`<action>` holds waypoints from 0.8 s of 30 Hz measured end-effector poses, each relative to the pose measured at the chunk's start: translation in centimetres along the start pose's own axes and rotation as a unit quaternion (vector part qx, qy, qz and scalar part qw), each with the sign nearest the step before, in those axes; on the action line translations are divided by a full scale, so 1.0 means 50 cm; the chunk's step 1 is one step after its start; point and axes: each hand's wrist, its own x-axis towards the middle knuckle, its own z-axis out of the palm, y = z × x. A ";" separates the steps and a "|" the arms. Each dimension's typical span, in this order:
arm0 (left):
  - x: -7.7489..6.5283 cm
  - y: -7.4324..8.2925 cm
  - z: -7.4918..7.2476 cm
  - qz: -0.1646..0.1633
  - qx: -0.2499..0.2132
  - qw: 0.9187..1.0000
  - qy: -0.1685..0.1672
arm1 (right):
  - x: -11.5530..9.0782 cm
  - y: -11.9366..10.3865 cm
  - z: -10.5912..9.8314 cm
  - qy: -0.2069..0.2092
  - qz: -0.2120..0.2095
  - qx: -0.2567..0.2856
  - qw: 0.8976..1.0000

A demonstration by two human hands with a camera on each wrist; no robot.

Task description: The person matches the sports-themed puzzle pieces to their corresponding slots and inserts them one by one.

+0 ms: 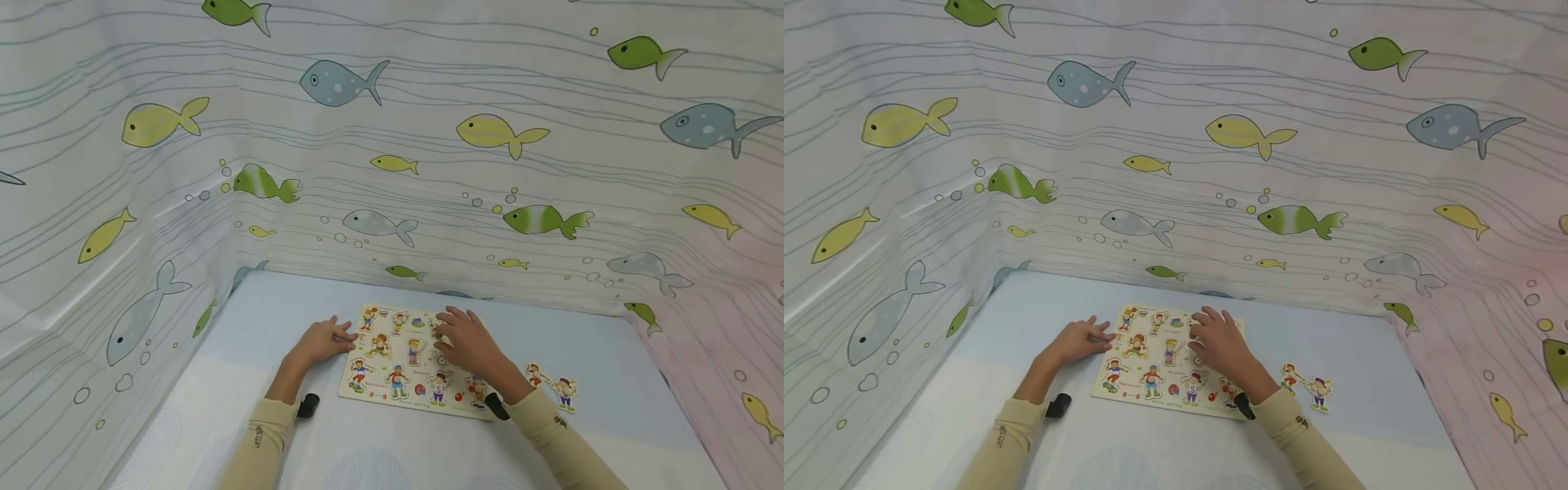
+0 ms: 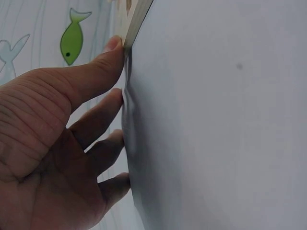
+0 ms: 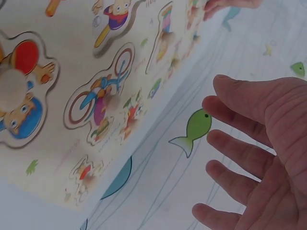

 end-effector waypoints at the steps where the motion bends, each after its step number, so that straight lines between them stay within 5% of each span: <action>1: 0.000 0.000 0.000 0.000 0.000 1.000 -0.001 | -0.004 0.001 -0.003 -0.001 0.004 0.001 1.000; 24: 0.000 0.002 -0.006 0.006 0.005 1.000 -0.003 | -0.090 0.059 -0.035 -0.028 0.044 0.002 0.999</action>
